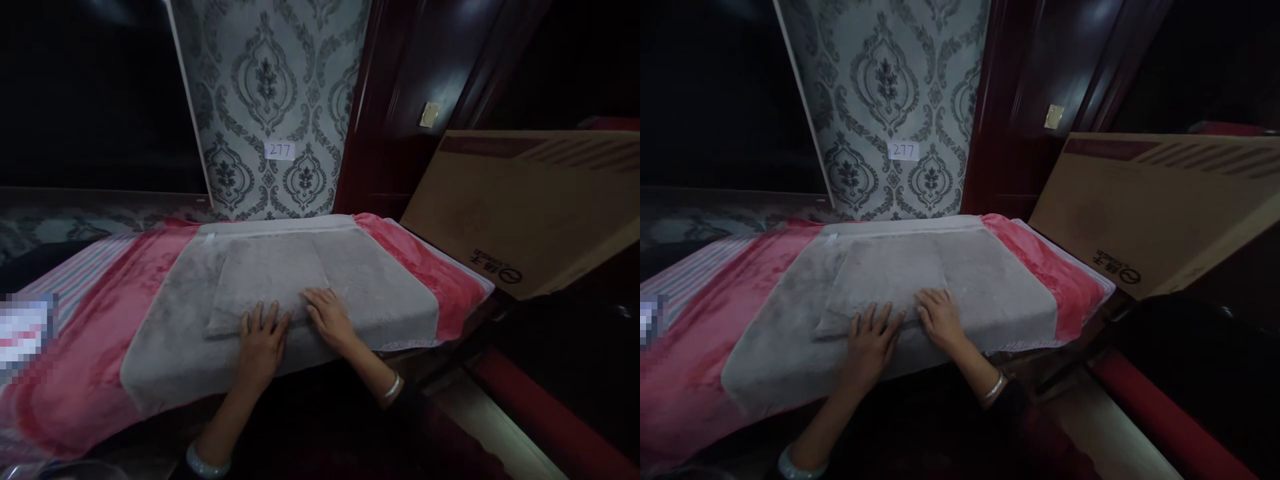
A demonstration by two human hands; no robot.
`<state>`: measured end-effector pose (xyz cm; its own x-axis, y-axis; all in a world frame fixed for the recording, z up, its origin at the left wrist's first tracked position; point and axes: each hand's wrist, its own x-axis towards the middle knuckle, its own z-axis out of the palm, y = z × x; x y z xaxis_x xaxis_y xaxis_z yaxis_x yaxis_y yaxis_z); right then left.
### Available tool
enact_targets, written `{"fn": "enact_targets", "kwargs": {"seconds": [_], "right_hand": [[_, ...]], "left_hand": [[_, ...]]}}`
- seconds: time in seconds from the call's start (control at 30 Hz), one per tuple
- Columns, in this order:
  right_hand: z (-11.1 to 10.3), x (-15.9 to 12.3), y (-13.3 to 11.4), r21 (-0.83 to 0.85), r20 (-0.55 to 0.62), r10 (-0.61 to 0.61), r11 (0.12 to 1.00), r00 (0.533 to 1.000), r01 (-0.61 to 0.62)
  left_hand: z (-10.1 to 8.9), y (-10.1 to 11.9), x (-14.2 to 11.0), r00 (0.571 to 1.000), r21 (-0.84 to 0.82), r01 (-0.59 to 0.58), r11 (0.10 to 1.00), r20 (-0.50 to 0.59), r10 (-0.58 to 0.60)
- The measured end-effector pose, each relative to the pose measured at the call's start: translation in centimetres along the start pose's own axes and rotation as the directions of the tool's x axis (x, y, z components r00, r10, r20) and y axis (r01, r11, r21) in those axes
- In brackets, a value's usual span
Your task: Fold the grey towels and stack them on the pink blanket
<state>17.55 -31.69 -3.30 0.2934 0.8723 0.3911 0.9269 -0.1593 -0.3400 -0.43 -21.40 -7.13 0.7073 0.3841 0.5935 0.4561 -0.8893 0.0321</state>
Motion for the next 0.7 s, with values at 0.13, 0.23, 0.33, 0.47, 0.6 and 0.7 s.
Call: {"fn": "enact_targets", "kwargs": {"seconds": [0.13,0.23,0.33,0.47,0.6,0.7], "right_hand": [[0.3,3.8,-0.5,-0.05,0.184,-0.097,0.993,0.978,0.108],[1.1,4.5,-0.2,-0.043,0.345,-0.213,0.969,0.914,0.242],[1.4,4.1,0.2,-0.018,0.388,-0.252,0.96,0.886,0.281],[0.2,4.7,1.0,0.098,0.392,-0.34,0.939,0.855,0.329],[-1.5,8.0,2.6,0.121,0.281,-0.309,0.951,0.909,0.286],[-1.6,11.1,4.0,0.044,0.272,-0.231,0.973,0.934,0.228]], "left_hand": [[-0.4,0.1,-1.2,1.0,0.014,-0.006,1.0,-0.027,0.007],[-1.4,-0.8,-1.5,0.997,-0.071,-0.016,0.997,-0.07,0.011],[-3.2,-2.7,0.2,0.999,-0.28,0.015,0.96,-0.042,-0.028],[-4.6,-5.0,6.8,0.989,-0.521,0.105,0.847,0.14,-0.037],[-2.5,-6.3,16.1,0.97,-0.535,0.067,0.842,0.234,0.072],[0.7,-7.0,21.9,0.953,-0.505,0.062,0.861,0.286,0.099]]}}
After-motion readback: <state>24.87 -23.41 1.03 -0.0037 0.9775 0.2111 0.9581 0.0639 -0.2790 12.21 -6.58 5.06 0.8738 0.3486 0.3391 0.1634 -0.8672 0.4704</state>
